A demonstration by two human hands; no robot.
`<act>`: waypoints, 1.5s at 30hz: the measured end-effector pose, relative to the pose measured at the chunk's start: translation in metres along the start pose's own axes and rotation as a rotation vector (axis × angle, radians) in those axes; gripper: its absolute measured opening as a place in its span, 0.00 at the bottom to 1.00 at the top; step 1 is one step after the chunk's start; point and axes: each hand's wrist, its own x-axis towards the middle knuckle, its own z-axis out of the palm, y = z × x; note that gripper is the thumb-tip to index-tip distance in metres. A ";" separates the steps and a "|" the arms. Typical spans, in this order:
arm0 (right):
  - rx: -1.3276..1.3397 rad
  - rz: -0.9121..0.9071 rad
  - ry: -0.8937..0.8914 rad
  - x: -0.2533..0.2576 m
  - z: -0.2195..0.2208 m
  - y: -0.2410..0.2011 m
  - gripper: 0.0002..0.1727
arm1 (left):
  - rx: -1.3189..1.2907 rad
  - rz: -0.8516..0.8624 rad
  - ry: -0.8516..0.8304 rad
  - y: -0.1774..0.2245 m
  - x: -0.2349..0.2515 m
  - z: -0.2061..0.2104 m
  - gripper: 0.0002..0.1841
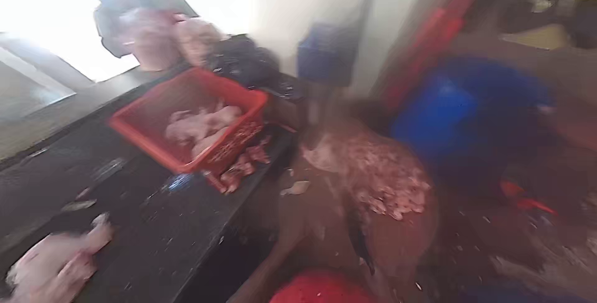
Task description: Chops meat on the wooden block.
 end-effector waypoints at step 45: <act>0.096 -0.441 -0.247 0.002 -0.016 -0.097 0.33 | -0.417 -0.230 -0.028 -0.039 -0.030 -0.008 0.18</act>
